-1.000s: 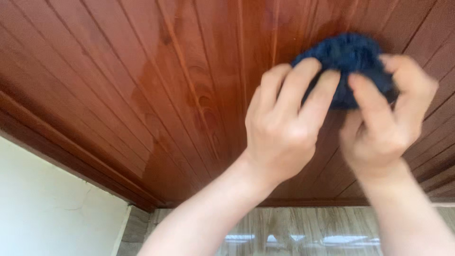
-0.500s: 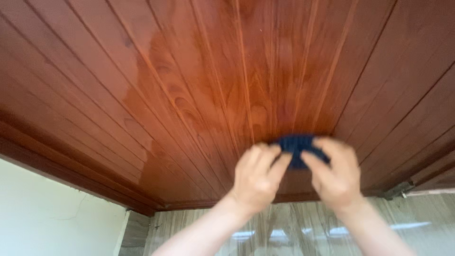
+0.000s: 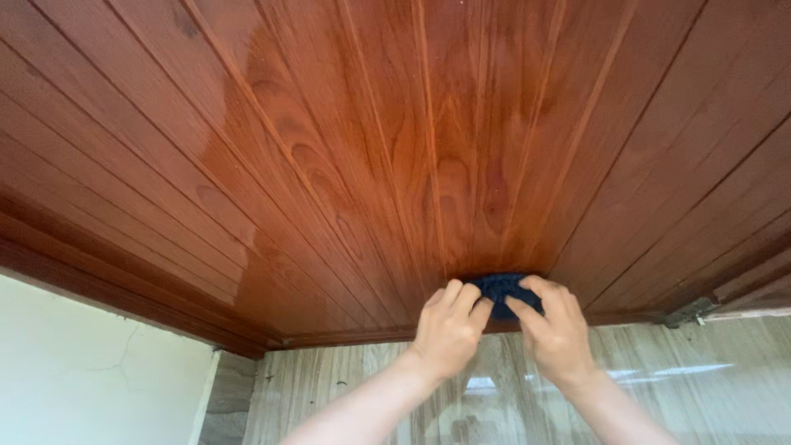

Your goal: The person cleans a wooden door with a cloth, wiping the bottom edge, the main panels, the handle area, and the latch mechanism.

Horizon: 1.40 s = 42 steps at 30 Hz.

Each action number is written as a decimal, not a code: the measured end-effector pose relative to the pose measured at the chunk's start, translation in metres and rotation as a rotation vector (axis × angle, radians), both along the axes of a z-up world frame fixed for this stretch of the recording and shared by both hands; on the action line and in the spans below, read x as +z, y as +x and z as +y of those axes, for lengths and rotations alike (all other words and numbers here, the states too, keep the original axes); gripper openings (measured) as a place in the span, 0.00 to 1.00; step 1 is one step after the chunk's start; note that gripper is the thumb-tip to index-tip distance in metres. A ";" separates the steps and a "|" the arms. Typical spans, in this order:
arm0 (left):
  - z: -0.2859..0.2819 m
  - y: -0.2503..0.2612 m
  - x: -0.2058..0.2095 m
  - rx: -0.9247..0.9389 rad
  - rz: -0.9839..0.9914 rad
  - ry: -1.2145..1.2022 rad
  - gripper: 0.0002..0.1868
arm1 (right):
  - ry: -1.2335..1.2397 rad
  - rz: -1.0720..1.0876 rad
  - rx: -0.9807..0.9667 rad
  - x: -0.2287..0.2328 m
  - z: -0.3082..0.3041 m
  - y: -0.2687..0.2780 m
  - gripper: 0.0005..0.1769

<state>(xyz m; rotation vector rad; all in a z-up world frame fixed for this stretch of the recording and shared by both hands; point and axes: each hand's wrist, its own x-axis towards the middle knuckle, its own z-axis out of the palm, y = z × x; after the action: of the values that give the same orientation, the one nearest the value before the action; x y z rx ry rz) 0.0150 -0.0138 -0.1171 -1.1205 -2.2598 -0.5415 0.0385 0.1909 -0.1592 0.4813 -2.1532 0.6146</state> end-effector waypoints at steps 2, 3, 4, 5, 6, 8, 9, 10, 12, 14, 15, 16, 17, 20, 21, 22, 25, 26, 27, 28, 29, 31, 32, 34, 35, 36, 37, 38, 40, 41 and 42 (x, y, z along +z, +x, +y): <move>0.003 -0.003 0.002 0.017 -0.020 0.010 0.16 | 0.023 -0.035 -0.004 0.015 0.002 -0.002 0.20; 0.006 -0.007 0.011 0.017 0.002 0.071 0.16 | -0.275 -0.517 -0.101 0.029 0.012 -0.008 0.14; 0.009 -0.007 0.022 0.020 0.015 0.133 0.17 | -0.578 -1.003 -0.204 0.042 0.017 -0.013 0.09; 0.013 -0.007 0.036 0.024 0.065 0.195 0.17 | -0.305 -0.418 -0.041 0.053 0.021 -0.020 0.10; 0.017 -0.009 0.050 0.029 0.121 0.256 0.17 | -0.034 0.175 0.116 0.064 0.024 -0.027 0.12; 0.024 -0.012 0.075 0.029 0.152 0.297 0.17 | -0.042 0.209 0.006 0.074 0.023 -0.026 0.14; 0.025 -0.011 0.082 0.022 0.190 0.339 0.18 | -0.049 0.252 -0.105 0.075 0.023 -0.023 0.18; 0.025 -0.010 0.085 0.022 0.187 0.339 0.18 | -0.049 0.249 -0.105 0.072 0.022 -0.023 0.18; 0.024 -0.011 0.074 -0.009 0.152 0.318 0.18 | -0.068 0.233 -0.071 0.053 0.021 -0.023 0.20; 0.019 -0.010 0.044 -0.019 0.117 0.254 0.18 | -0.075 0.195 -0.049 0.018 0.019 -0.019 0.19; 0.015 -0.009 0.023 -0.028 0.089 0.189 0.17 | -0.083 0.163 -0.024 -0.003 0.018 -0.017 0.18; 0.012 -0.008 -0.001 -0.031 0.078 0.186 0.17 | -0.097 0.094 -0.007 -0.026 0.017 -0.012 0.18; 0.011 -0.007 -0.027 -0.016 0.003 0.137 0.15 | -0.111 0.026 0.010 -0.050 0.016 -0.007 0.19; 0.017 -0.003 -0.101 0.062 -0.168 0.080 0.11 | -0.062 -0.120 -0.010 -0.111 0.015 0.002 0.23; 0.022 0.000 -0.121 0.135 -0.267 0.078 0.08 | -0.064 -0.122 -0.017 -0.126 0.014 0.006 0.23; 0.031 0.004 -0.137 0.128 -0.269 0.077 0.08 | -0.052 -0.216 -0.025 -0.136 0.014 0.010 0.25; 0.053 0.007 -0.148 0.309 -0.457 0.145 0.07 | -0.013 -0.304 -0.033 -0.135 0.029 0.008 0.26; 0.057 0.009 -0.141 0.295 -0.436 0.213 0.09 | 0.011 -0.306 -0.024 -0.127 0.032 0.007 0.25; 0.062 0.011 -0.130 0.282 -0.414 0.281 0.12 | 0.007 -0.311 -0.027 -0.115 0.037 0.007 0.25; 0.066 0.012 -0.117 0.278 -0.418 0.275 0.12 | -0.037 -0.210 -0.044 -0.103 0.044 0.006 0.23; 0.068 0.011 -0.103 0.208 -0.385 0.333 0.12 | -0.080 -0.109 -0.062 -0.090 0.050 0.005 0.22; 0.074 0.013 -0.080 0.131 -0.369 0.385 0.12 | -0.136 -0.067 -0.089 -0.071 0.056 0.006 0.22; 0.075 0.011 -0.072 0.123 -0.311 0.405 0.13 | -0.187 -0.004 -0.111 -0.067 0.057 0.005 0.22; 0.080 0.007 -0.071 0.099 -0.247 0.420 0.13 | -0.224 -0.007 -0.115 -0.072 0.052 0.004 0.22; 0.080 0.009 -0.076 0.110 -0.297 0.391 0.13 | -0.258 -0.009 -0.106 -0.079 0.048 0.003 0.22; 0.079 0.007 -0.084 0.115 -0.339 0.357 0.12 | -0.266 0.012 -0.123 -0.088 0.045 0.001 0.22; 0.080 0.006 -0.095 0.094 -0.323 0.347 0.12 | -0.266 -0.019 -0.122 -0.096 0.044 0.002 0.22; 0.083 0.009 -0.107 0.144 -0.367 0.383 0.11 | -0.267 -0.055 -0.120 -0.104 0.043 0.004 0.23; 0.089 0.015 -0.127 0.177 -0.407 0.409 0.10 | -0.273 -0.142 -0.125 -0.115 0.046 0.010 0.24; 0.093 0.019 -0.132 0.238 -0.489 0.403 0.10 | -0.272 -0.243 -0.111 -0.116 0.050 0.014 0.25; 0.102 0.014 -0.130 0.297 -0.561 0.405 0.10 | -0.274 -0.224 -0.122 -0.109 0.057 0.011 0.25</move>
<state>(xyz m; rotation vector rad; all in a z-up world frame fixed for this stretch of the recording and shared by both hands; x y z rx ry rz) 0.0292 0.0881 -0.2468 -0.4506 -2.5419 -1.2367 0.0492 0.2481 -0.2686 0.1365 -2.2413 0.9138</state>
